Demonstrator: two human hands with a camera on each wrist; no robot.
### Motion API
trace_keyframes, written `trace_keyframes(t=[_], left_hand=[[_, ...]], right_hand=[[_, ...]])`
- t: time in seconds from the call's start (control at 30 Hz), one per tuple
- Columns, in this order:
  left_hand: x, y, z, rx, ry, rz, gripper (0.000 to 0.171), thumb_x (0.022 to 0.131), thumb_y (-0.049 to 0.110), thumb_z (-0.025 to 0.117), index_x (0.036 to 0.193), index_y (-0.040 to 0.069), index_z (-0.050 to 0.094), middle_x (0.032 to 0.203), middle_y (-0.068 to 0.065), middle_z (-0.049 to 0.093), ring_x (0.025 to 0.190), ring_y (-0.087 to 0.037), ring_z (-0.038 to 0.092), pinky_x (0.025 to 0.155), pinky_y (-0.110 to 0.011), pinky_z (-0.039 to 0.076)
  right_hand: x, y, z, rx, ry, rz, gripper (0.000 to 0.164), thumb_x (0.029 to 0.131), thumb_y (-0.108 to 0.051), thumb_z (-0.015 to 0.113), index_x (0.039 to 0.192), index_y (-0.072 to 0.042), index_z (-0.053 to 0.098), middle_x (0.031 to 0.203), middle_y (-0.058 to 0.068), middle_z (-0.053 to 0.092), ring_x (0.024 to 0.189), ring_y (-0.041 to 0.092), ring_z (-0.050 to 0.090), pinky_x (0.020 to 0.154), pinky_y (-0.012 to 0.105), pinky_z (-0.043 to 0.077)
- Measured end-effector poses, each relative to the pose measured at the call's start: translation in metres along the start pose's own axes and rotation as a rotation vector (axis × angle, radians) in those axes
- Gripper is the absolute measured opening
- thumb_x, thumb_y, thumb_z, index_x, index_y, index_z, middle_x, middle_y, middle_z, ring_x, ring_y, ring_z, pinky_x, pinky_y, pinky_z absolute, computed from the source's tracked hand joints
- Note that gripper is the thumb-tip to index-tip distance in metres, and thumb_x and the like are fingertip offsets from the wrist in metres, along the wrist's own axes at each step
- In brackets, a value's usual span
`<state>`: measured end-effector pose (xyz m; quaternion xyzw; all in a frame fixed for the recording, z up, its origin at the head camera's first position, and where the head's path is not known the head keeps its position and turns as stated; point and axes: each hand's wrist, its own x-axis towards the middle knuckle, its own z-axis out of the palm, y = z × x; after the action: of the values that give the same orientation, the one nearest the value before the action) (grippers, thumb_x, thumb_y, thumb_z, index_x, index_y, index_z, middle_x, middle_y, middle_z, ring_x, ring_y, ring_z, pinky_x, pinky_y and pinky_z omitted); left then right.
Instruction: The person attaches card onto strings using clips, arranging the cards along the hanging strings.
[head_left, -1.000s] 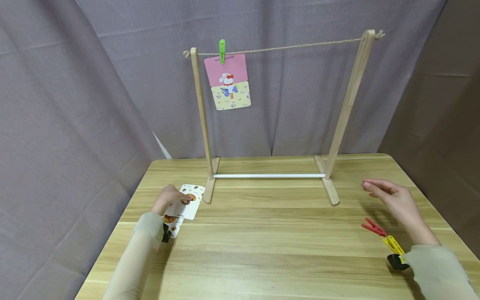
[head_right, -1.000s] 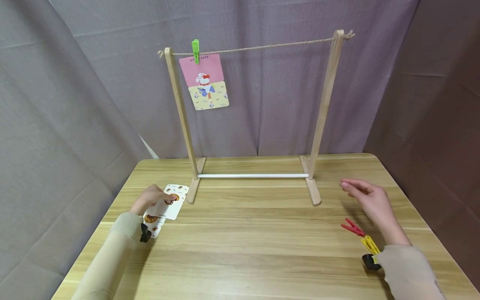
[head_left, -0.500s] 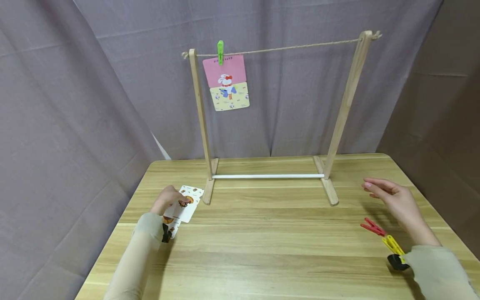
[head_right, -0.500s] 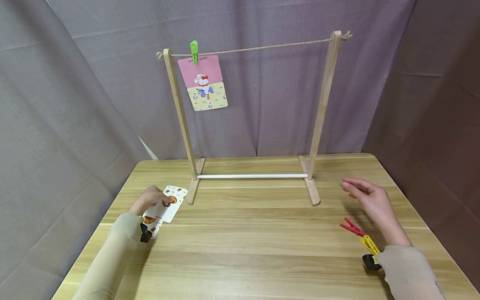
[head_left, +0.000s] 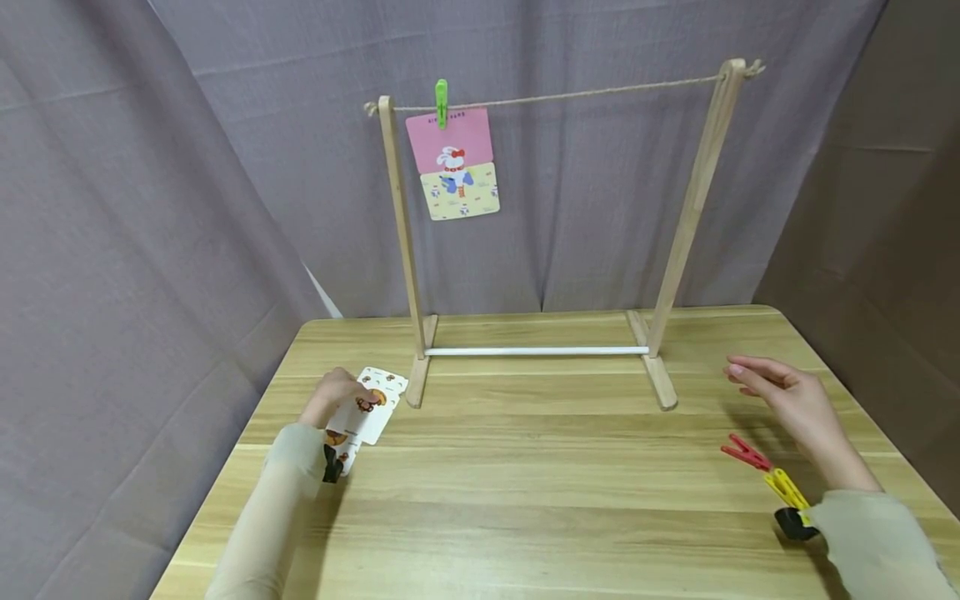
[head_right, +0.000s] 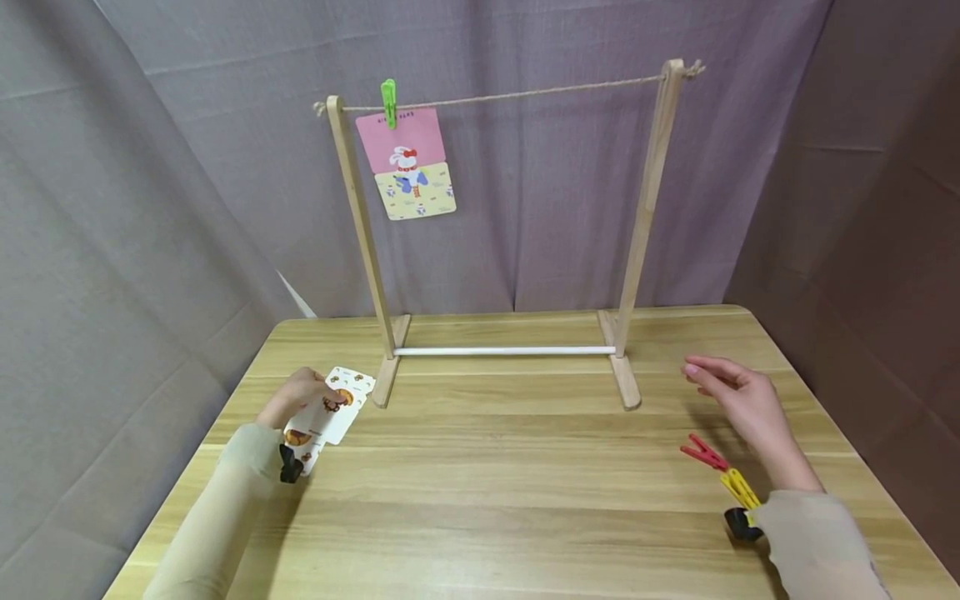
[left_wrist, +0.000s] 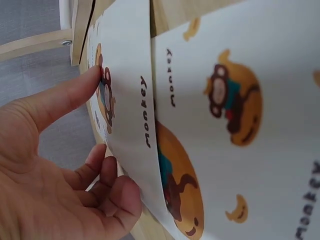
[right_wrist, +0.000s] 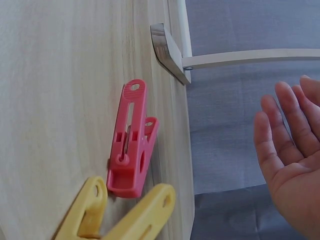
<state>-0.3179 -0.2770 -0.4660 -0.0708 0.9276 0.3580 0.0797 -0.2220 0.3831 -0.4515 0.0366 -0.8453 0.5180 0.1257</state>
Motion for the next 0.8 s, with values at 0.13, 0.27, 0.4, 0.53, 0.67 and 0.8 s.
trace_keyframes(t=[0.13,0.27,0.4,0.53,0.67,0.8], left_hand=[[0.0021,0.0003,-0.0015,-0.009,-0.027,-0.027,0.048,0.074,0.018,0.085,0.053,0.018,0.042,0.057,0.004,0.044,0.06,-0.014,0.044,0.057,-0.027,0.042],[0.0012,0.0018,-0.0016,-0.003,-0.024,-0.033,0.048,0.073,0.018,0.084,0.054,0.017,0.04,0.06,0.003,0.045,0.061,-0.015,0.046,0.058,-0.028,0.042],[-0.0025,0.0047,-0.0011,0.024,-0.012,-0.04,0.039,0.075,0.022,0.085,0.06,0.011,0.05,0.068,-0.003,0.053,0.068,-0.019,0.05,0.062,-0.031,0.047],[-0.0043,0.0078,-0.0001,0.06,-0.009,-0.06,0.035,0.076,0.025,0.085,0.069,0.006,0.056,0.075,-0.006,0.056,0.072,-0.021,0.052,0.066,-0.032,0.048],[-0.0027,0.0092,0.0015,0.086,0.002,-0.064,0.04,0.074,0.025,0.086,0.068,0.01,0.05,0.074,-0.004,0.049,0.073,-0.021,0.048,0.067,-0.032,0.045],[-0.0019,0.0089,0.0021,0.08,-0.001,-0.064,0.042,0.074,0.023,0.087,0.068,0.011,0.047,0.074,-0.004,0.046,0.073,-0.021,0.046,0.068,-0.032,0.044]], right_hand=[[0.0004,0.0009,0.0001,0.007,-0.002,0.0,0.039,0.102,-0.028,0.062,0.134,-0.005,0.064,0.104,-0.027,0.069,0.09,-0.01,0.064,0.073,0.008,0.05],[0.0006,0.0017,0.0003,0.017,-0.004,0.004,0.037,0.102,-0.028,0.063,0.132,-0.007,0.065,0.103,-0.027,0.069,0.09,-0.011,0.064,0.073,0.009,0.05],[0.0006,0.002,0.001,0.02,-0.002,0.007,0.035,0.101,-0.027,0.063,0.131,-0.009,0.066,0.103,-0.027,0.069,0.09,-0.01,0.064,0.073,0.008,0.05],[0.0007,0.0018,0.0024,0.004,0.006,0.016,0.039,0.101,-0.029,0.063,0.132,-0.005,0.065,0.103,-0.028,0.069,0.09,-0.01,0.064,0.072,0.009,0.05],[0.0,0.0021,0.0031,0.004,0.002,0.021,0.04,0.101,-0.029,0.063,0.133,-0.004,0.063,0.103,-0.028,0.068,0.09,-0.009,0.064,0.072,0.009,0.05],[-0.001,0.0029,0.0028,0.018,-0.005,0.016,0.037,0.101,-0.028,0.064,0.132,-0.008,0.065,0.104,-0.027,0.069,0.091,-0.008,0.065,0.073,0.009,0.05]])
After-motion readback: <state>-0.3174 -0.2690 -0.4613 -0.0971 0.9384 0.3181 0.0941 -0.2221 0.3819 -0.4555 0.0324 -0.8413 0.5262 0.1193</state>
